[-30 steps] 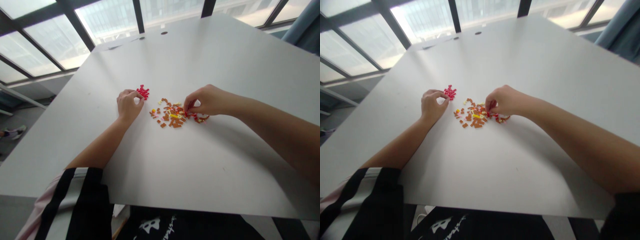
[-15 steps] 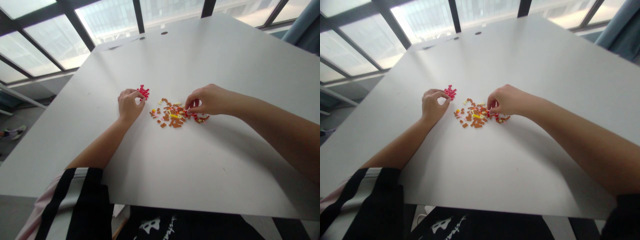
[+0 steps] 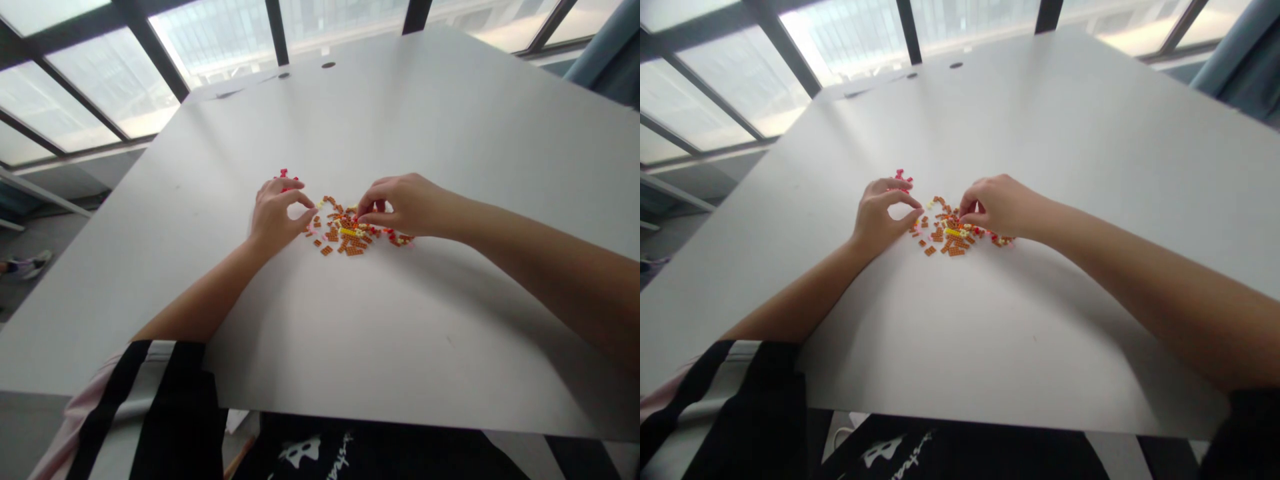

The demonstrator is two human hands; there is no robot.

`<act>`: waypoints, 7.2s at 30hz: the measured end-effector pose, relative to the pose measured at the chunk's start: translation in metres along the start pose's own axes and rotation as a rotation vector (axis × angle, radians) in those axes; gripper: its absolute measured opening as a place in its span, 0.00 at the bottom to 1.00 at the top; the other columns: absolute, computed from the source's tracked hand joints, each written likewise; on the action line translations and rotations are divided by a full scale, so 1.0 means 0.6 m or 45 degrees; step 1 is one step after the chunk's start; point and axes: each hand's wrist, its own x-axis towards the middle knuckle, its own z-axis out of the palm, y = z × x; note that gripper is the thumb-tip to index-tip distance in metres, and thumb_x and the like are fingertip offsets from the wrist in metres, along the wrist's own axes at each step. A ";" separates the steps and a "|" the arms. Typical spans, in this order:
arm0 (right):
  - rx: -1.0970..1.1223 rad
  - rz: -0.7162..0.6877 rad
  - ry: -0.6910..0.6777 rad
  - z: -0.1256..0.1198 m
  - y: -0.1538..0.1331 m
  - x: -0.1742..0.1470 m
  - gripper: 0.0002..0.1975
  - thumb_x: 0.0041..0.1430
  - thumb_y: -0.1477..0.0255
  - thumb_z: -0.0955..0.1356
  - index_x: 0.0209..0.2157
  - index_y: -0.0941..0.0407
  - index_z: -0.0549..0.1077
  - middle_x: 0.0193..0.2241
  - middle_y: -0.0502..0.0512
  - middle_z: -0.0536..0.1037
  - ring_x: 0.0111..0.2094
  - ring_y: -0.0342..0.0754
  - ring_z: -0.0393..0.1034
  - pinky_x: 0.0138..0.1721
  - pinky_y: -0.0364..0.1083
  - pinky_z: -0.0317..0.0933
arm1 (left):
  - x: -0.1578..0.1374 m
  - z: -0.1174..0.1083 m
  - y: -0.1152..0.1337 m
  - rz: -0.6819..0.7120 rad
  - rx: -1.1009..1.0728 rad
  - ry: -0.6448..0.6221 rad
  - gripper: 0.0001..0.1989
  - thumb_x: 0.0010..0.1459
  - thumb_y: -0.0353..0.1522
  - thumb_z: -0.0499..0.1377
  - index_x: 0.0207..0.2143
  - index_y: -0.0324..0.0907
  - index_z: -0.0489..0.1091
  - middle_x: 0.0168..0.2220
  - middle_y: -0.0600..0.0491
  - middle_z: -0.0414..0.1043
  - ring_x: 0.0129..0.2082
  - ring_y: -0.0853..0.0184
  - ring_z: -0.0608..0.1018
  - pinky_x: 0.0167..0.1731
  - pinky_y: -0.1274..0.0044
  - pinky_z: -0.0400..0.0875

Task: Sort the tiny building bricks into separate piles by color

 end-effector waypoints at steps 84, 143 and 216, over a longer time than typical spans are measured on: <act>0.128 0.108 0.463 0.073 0.047 -0.060 0.08 0.62 0.70 0.69 0.35 0.54 0.82 0.53 0.67 0.76 0.50 0.61 0.75 0.54 0.64 0.68 | -0.018 -0.019 -0.031 -0.330 0.100 0.205 0.03 0.59 0.29 0.64 0.32 0.44 0.78 0.40 0.48 0.81 0.44 0.57 0.82 0.52 0.61 0.75; 0.062 -0.144 0.897 0.104 -0.012 -0.047 0.06 0.69 0.68 0.67 0.39 0.52 0.76 0.52 0.63 0.77 0.53 0.60 0.73 0.52 0.61 0.67 | -0.029 -0.027 0.086 0.195 -0.086 0.010 0.04 0.60 0.29 0.68 0.36 0.46 0.78 0.48 0.50 0.80 0.51 0.58 0.80 0.56 0.62 0.71; 0.138 0.033 0.494 0.079 0.085 -0.060 0.06 0.58 0.64 0.71 0.33 0.47 0.82 0.53 0.62 0.78 0.53 0.65 0.75 0.55 0.70 0.67 | -0.018 -0.021 -0.035 -0.215 0.318 -0.029 0.06 0.61 0.32 0.62 0.40 0.47 0.78 0.48 0.46 0.79 0.52 0.52 0.77 0.59 0.56 0.66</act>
